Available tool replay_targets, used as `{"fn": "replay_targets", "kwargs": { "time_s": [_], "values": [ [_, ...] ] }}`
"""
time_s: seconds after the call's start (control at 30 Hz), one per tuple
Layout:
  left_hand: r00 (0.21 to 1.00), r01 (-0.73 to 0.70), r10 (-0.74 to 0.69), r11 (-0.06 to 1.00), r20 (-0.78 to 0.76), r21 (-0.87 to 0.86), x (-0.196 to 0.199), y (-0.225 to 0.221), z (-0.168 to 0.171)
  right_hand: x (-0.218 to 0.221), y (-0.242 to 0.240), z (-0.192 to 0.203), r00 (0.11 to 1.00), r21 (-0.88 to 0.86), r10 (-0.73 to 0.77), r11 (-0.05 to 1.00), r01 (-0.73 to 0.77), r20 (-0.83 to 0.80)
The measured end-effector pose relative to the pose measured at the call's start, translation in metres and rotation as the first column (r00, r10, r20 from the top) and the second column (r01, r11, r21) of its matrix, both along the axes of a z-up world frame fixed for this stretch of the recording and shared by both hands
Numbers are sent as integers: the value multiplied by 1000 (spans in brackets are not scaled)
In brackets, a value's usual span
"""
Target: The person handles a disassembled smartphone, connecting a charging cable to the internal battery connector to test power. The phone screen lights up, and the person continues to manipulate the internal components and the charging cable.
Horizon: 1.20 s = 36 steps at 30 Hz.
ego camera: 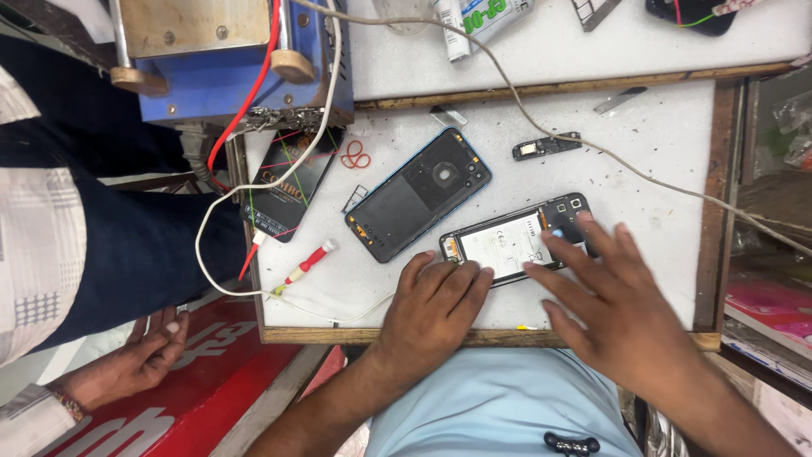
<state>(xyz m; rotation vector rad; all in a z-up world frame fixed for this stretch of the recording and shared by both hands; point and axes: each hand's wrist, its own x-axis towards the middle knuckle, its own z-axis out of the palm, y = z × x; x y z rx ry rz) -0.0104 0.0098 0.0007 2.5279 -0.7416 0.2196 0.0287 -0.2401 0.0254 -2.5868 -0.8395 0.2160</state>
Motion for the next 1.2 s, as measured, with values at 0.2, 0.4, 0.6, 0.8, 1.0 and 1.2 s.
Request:
{"fn": "replay_targets", "kwargs": {
  "time_s": [0.2,0.4,0.6,0.8,1.0,1.2],
  "values": [
    [986,-147,143,988,-89,-36,-5,28,9,-5,37,-24,988,72,153,986,-152,-8],
    [971,-213,209,977,-115,-22,0,29,0,-5,52,-32,989,56,148,987,-149,20],
    [980,-160,153,986,-128,-42,6,32,-9,-6,49,-38,989,52,148,987,-149,14],
    [989,-143,140,986,-46,-81,8,39,-9,-4,49,-40,989,58,146,988,-145,-13],
    [975,-62,53,997,-216,-36,-10,51,8,-3,38,-33,989,272,49,962,-8,-143],
    [946,-242,206,962,-250,-125,-8,41,16,-5,38,-25,999,254,-33,967,37,-22]
  ]
}}
